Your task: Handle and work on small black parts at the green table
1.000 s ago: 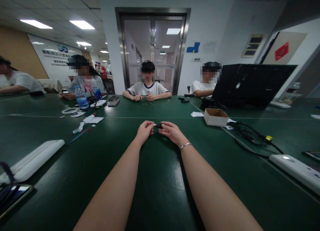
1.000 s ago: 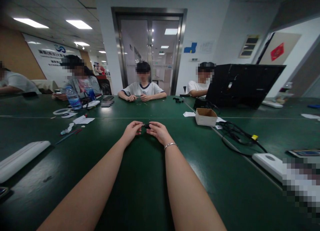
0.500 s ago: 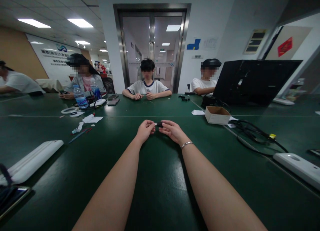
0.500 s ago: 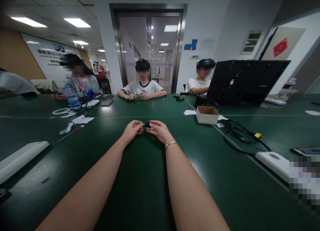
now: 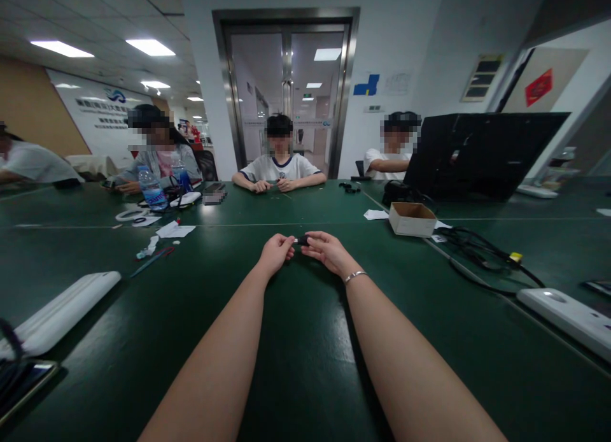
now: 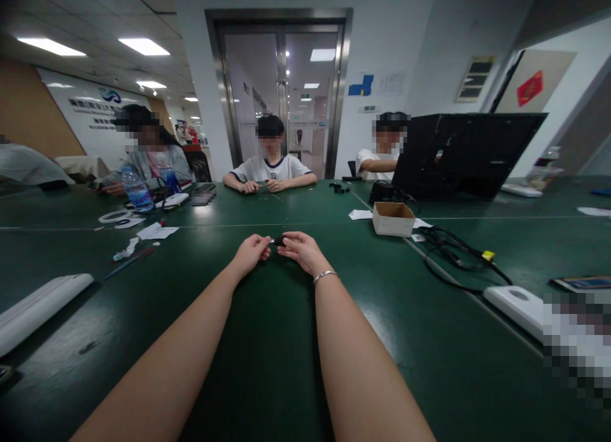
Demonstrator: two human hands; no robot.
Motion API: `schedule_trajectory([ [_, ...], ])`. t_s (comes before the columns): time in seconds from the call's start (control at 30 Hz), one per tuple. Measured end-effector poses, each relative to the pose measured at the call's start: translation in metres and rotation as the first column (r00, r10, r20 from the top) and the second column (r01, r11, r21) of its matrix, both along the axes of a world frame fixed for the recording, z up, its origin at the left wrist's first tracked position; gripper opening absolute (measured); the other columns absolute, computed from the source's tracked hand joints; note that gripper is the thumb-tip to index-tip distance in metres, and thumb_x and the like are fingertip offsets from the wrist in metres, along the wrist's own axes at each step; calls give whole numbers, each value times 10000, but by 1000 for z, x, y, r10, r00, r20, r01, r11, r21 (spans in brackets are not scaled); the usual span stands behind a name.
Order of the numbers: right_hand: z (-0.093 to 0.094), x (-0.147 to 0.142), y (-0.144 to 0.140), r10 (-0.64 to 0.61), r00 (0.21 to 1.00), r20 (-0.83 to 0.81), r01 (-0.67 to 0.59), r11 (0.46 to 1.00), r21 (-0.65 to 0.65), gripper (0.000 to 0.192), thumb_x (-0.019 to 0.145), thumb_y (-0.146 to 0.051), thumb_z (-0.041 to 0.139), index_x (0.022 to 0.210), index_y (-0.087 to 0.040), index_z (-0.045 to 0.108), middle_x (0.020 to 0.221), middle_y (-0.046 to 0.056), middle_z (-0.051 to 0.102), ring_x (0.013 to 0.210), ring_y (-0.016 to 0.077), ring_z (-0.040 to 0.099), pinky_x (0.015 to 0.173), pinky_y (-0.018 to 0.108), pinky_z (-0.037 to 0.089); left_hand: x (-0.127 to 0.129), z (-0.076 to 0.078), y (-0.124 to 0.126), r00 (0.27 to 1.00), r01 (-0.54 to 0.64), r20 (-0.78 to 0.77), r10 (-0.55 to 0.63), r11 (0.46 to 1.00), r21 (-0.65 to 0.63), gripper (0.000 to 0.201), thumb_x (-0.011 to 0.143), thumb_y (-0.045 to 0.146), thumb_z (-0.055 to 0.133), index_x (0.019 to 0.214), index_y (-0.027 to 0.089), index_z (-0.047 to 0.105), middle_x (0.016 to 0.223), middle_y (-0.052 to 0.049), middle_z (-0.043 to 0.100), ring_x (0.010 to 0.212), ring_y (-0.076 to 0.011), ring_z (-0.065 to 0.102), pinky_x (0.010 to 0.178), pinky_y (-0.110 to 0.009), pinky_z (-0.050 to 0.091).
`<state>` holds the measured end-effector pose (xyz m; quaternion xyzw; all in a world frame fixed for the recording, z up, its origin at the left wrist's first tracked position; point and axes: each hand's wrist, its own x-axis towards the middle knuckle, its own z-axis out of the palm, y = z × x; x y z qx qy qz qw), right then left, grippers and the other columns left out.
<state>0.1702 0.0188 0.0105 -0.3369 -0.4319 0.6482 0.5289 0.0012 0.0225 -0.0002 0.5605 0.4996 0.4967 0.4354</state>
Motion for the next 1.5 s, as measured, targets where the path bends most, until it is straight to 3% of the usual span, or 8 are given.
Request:
schedule_trajectory([
  [0.17,-1,1,1,19,1000,-16,-19,1000,15,157,821,0,618,918,-124,610,824,52,664,696,166,704,736,308,617,1,-1,-2,988,0,-154,5,1000,30,244,864,394,546,810,156,554,632,-15,610,543,-118,561,535,-232,432],
  [0.37,-5,1,6,70,997,-21,-70,998,11,162,805,14,638,900,-115,617,851,67,663,709,187,709,751,341,621,-3,6,-10,882,-1,-468,53,994,110,268,894,405,465,755,192,550,625,-16,616,580,-154,552,567,-261,360],
  [0.67,-3,0,3,71,997,-8,-71,997,-4,187,815,51,588,898,-111,630,864,67,664,698,175,704,719,317,622,3,20,-21,755,17,-651,75,991,134,389,937,370,332,694,199,583,618,-46,584,593,-199,526,627,-287,342],
  [0.77,-1,0,2,67,998,-5,-67,998,-8,195,827,62,555,910,-98,629,872,80,664,694,179,704,730,329,619,2,22,-22,754,22,-653,69,991,131,413,938,367,319,666,195,578,604,-48,579,573,-196,516,611,-288,333],
  [0.93,-1,1,2,98,995,-7,-98,995,0,180,811,44,609,907,-107,630,876,77,662,708,181,705,729,329,619,1,22,-20,820,-11,-565,91,989,145,408,912,368,386,589,192,562,537,-35,566,515,-173,488,569,-284,315],
  [1.23,0,0,2,112,994,6,-112,994,18,151,821,-1,628,907,-125,623,871,64,675,702,172,706,736,318,612,-2,14,-15,856,-17,-509,87,990,140,414,909,427,390,627,187,575,560,-32,562,507,-162,479,554,-279,308],
  [1.4,4,-1,2,87,995,40,-86,996,-37,72,849,-76,643,898,-119,613,770,75,681,595,149,683,619,250,598,-5,10,-17,862,27,-502,66,984,177,395,908,474,385,699,197,574,632,-23,577,579,-158,504,587,-263,332],
  [1.5,5,-1,2,66,997,38,-64,997,-52,44,876,-105,619,911,-129,611,742,72,681,551,131,661,547,214,574,-6,4,-12,905,49,-425,33,982,180,324,885,473,443,760,199,563,649,-4,580,590,-141,514,588,-250,354],
])
